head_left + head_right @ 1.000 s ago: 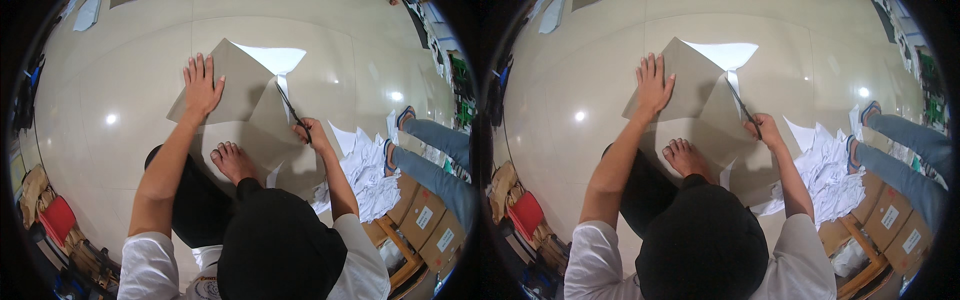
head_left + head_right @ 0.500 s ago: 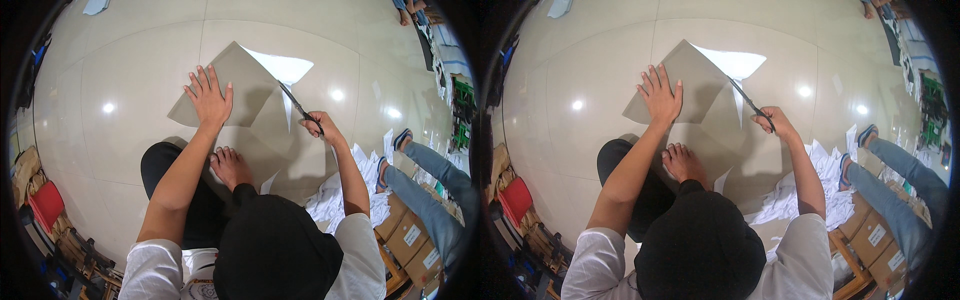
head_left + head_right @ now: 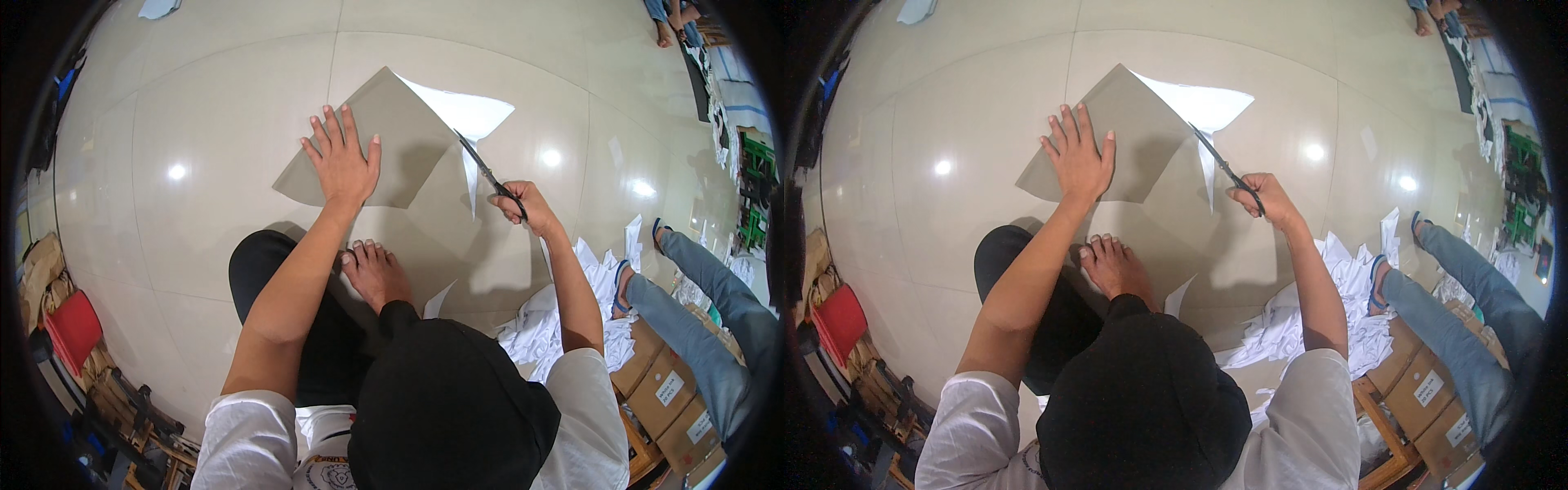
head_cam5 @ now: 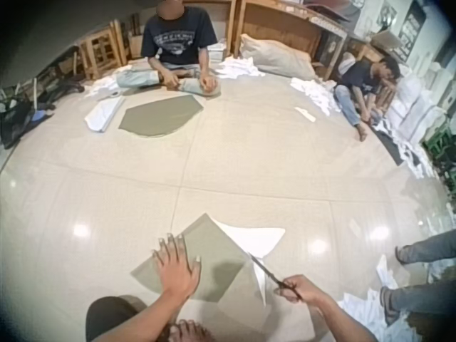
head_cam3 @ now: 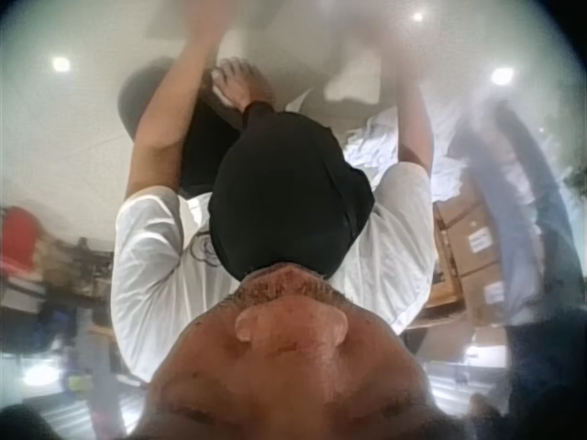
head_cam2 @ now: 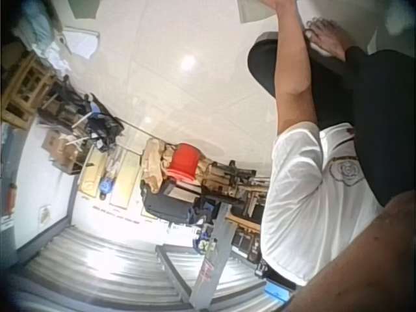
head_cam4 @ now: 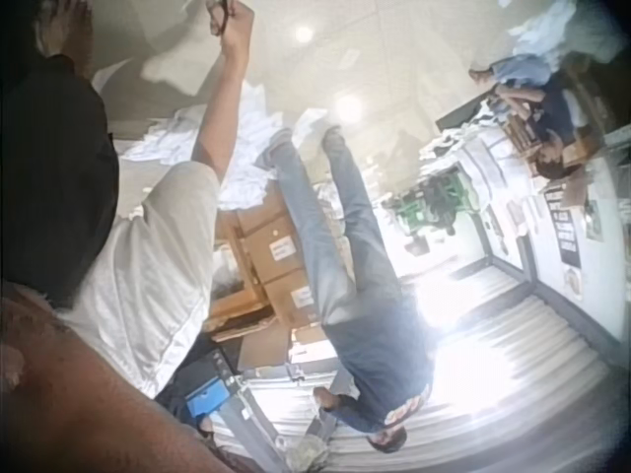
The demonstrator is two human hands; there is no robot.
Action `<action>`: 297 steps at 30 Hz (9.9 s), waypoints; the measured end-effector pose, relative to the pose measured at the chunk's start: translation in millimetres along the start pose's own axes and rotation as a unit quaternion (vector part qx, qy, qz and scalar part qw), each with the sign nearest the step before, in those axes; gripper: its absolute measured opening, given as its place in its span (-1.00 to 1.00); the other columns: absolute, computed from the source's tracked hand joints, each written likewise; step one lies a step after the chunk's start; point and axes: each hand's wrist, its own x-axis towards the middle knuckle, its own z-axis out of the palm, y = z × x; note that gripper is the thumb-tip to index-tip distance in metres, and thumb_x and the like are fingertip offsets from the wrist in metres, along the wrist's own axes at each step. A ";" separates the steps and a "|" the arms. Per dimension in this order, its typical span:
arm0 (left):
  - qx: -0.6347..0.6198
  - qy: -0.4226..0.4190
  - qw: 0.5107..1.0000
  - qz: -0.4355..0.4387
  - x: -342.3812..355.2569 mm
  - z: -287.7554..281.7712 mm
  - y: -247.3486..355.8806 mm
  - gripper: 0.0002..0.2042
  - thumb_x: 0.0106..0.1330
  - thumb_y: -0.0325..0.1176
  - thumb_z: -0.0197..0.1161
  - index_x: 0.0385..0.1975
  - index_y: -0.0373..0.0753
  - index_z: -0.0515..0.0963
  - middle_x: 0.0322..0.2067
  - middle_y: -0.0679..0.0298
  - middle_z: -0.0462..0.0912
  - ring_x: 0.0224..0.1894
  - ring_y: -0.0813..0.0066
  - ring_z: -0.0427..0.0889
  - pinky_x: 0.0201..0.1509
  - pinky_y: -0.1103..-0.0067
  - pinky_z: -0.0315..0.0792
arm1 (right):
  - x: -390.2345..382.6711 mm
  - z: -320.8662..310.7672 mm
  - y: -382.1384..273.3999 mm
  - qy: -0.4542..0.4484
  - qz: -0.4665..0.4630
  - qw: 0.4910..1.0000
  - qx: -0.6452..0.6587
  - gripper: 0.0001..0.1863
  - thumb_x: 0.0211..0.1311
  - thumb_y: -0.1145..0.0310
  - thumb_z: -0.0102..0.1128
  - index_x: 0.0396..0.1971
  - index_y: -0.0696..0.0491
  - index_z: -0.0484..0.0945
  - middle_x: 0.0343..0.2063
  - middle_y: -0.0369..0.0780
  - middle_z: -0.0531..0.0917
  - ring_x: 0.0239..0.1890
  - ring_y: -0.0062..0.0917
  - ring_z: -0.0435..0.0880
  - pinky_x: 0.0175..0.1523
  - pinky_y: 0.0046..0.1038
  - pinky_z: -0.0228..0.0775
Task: The person sits on the floor and uses scissors to cut a piece of beige fabric following a white paper template. They align the template, cut along the edges, and remove the excess fabric to create a shaped piece.
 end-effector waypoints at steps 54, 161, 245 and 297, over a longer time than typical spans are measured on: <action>-0.002 0.006 1.000 0.000 -0.8 -0.7 0.2 -0.17 0.68 0.18 -0.03 0.77 -0.19 0.02 0.75 -0.12 -0.07 0.78 -0.30 -0.20 0.74 -0.29 -0.30 | 8.4 8.0 -28.9 -0.002 0.010 1.000 -0.030 -0.61 0.32 0.16 0.59 -0.57 -0.04 0.55 -0.76 -0.44 0.46 -0.70 -0.74 0.32 -0.51 -0.56 0.11; -0.002 0.004 1.000 0.005 -1.3 -6.3 -0.3 -0.18 0.68 0.17 -0.04 0.76 -0.24 0.05 0.74 -0.17 -0.04 0.77 -0.34 -0.16 0.72 -0.30 -0.26 | 54.1 42.9 -89.7 0.009 -0.018 0.999 -0.034 -0.57 0.23 0.18 0.68 -0.59 -0.03 0.53 -0.72 -0.40 0.46 -0.69 -0.73 0.33 -0.56 -0.55 0.07; -0.010 0.011 1.000 -0.003 -1.2 -1.7 0.2 -0.17 0.68 0.20 -0.03 0.77 -0.20 0.03 0.74 -0.19 -0.06 0.76 -0.40 -0.17 0.71 -0.33 -0.26 | 85.5 54.5 -102.0 0.005 -0.035 0.998 -0.046 -0.55 0.22 0.15 0.69 -0.62 -0.04 0.52 -0.72 -0.40 0.48 -0.70 -0.74 0.35 -0.55 -0.57 0.09; -0.009 0.011 1.000 -0.005 -1.1 -3.9 1.0 -0.17 0.68 0.19 -0.01 0.77 -0.17 0.02 0.75 -0.16 -0.08 0.76 -0.38 -0.17 0.71 -0.33 -0.26 | 88.6 70.3 -119.9 -0.001 -0.045 0.999 -0.008 -0.63 0.17 0.25 0.66 -0.58 0.02 0.56 -0.70 -0.38 0.50 -0.70 -0.70 0.39 -0.57 -0.55 0.12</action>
